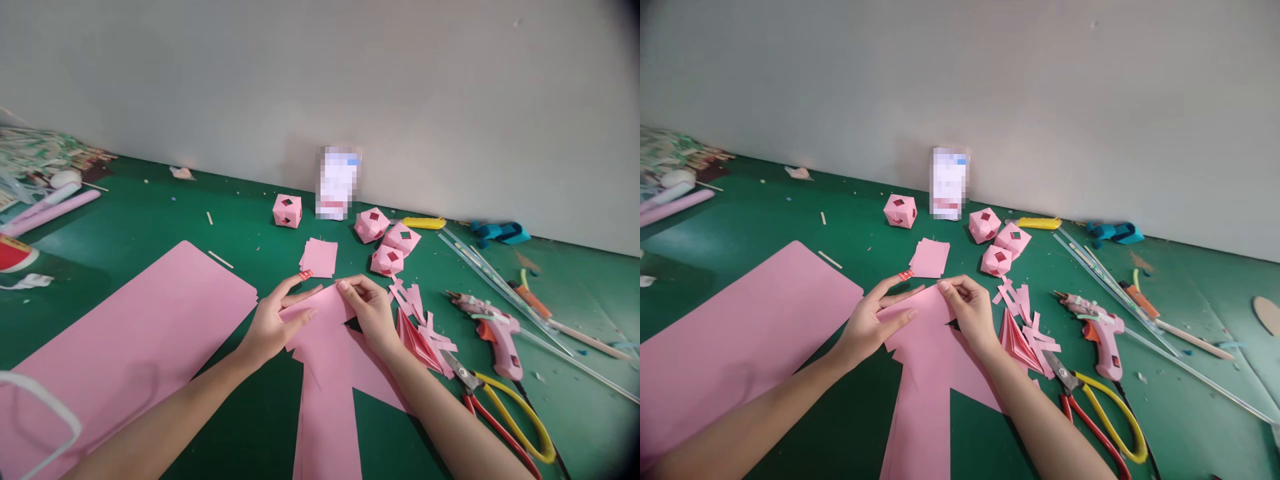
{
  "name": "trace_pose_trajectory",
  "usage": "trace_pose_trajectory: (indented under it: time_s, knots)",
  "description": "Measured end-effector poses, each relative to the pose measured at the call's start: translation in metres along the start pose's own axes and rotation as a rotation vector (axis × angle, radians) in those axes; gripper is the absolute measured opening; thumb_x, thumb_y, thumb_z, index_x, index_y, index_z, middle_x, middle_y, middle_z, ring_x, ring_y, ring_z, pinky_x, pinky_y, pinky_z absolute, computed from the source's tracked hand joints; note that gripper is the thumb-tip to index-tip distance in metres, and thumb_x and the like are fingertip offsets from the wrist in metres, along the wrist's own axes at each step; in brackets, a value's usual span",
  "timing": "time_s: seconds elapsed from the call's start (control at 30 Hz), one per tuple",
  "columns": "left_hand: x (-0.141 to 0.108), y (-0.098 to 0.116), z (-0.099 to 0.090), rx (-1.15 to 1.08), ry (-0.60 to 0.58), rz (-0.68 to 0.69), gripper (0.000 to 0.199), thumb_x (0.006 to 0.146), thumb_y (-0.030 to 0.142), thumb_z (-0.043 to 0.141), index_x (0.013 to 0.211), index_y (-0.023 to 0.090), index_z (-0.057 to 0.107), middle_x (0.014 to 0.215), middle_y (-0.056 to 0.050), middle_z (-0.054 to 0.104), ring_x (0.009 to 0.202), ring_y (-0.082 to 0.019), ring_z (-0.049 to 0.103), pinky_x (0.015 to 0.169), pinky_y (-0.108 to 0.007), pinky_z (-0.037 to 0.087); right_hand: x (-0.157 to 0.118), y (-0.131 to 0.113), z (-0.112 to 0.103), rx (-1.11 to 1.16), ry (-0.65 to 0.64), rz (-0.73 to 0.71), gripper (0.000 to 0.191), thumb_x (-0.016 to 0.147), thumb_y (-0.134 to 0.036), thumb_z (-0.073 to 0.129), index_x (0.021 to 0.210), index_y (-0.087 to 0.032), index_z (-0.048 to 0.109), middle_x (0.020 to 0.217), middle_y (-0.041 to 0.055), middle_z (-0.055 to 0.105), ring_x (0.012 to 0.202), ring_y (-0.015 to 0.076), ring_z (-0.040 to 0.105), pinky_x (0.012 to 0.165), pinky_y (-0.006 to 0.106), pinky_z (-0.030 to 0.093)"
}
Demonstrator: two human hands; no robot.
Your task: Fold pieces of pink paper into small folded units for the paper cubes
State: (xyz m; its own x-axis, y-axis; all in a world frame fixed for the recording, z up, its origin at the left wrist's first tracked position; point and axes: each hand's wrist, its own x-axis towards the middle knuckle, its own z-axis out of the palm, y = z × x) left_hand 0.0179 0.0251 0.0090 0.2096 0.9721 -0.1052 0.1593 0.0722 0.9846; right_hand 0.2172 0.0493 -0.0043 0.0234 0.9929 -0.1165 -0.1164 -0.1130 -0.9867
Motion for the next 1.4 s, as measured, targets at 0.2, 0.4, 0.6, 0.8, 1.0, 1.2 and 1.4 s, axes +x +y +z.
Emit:
trace_pose_trajectory:
  time_s: [0.2,0.4,0.6,0.8,1.0,1.2,1.4]
  knots:
    - [0.005,0.009,-0.008,-0.104,-0.091,-0.192,0.065,0.084,0.046,0.077,0.139,0.023,0.054,0.12,-0.011,0.077,0.11,-0.032,0.074,0.094,-0.043,0.06,0.0,-0.001,0.001,-0.048,0.018,-0.039,0.029,0.078,-0.051,0.08,0.078,-0.022,0.075,0.079,0.0038,0.076,0.075,0.0201,0.066,0.07,0.031,0.05]
    - [0.013,0.015,-0.011,-0.081,-0.104,-0.273,0.056,0.081,0.042,0.08,0.129,0.023,0.059,0.111,-0.009,0.078,0.102,-0.028,0.075,0.092,-0.041,0.059,-0.001,-0.003,0.005,-0.127,-0.041,-0.068,0.027,0.081,-0.049,0.077,0.077,-0.022,0.075,0.08,0.0049,0.076,0.075,0.0209,0.066,0.069,0.032,0.049]
    - [0.015,0.011,-0.011,-0.003,-0.071,-0.262,0.055,0.078,0.043,0.082,0.125,0.022,0.062,0.083,-0.002,0.077,0.086,-0.025,0.075,0.081,-0.037,0.058,-0.002,-0.003,0.005,-0.117,-0.068,-0.006,0.032,0.078,-0.053,0.079,0.077,-0.021,0.075,0.074,0.0036,0.072,0.068,0.0182,0.06,0.063,0.03,0.045]
    - [0.014,0.01,-0.016,-0.008,-0.106,-0.261,0.054,0.079,0.041,0.08,0.126,0.022,0.062,0.079,-0.001,0.075,0.079,-0.022,0.073,0.077,-0.035,0.056,-0.003,-0.01,0.005,-0.072,-0.136,0.05,0.04,0.074,-0.057,0.081,0.069,-0.019,0.068,0.062,-0.0018,0.059,0.057,0.0131,0.048,0.057,0.028,0.037]
    - [0.013,0.01,-0.017,-0.077,-0.111,-0.275,0.057,0.077,0.039,0.084,0.126,0.021,0.063,0.077,0.0,0.072,0.078,-0.019,0.07,0.075,-0.03,0.053,-0.002,-0.013,0.005,-0.048,-0.179,0.092,0.05,0.078,-0.067,0.073,0.069,-0.019,0.061,0.062,-0.0024,0.055,0.056,0.0123,0.046,0.054,0.027,0.034]
    - [0.016,0.005,-0.017,-0.2,-0.044,-0.304,0.061,0.071,0.038,0.089,0.122,0.018,0.062,0.073,0.003,0.068,0.068,-0.012,0.062,0.065,-0.023,0.046,0.002,-0.01,0.002,-0.088,-0.244,0.056,0.062,0.093,-0.074,0.046,0.074,-0.017,0.063,0.066,0.0005,0.055,0.061,0.014,0.048,0.057,0.027,0.037]
    - [0.015,0.003,-0.019,-0.201,-0.11,-0.317,0.067,0.072,0.038,0.088,0.129,0.016,0.059,0.071,0.003,0.064,0.065,-0.011,0.057,0.063,-0.023,0.043,-0.003,-0.008,0.002,-0.203,-0.274,-0.036,0.052,0.089,-0.065,0.062,0.068,-0.018,0.055,0.063,-0.0038,0.043,0.058,0.0109,0.036,0.055,0.026,0.028]
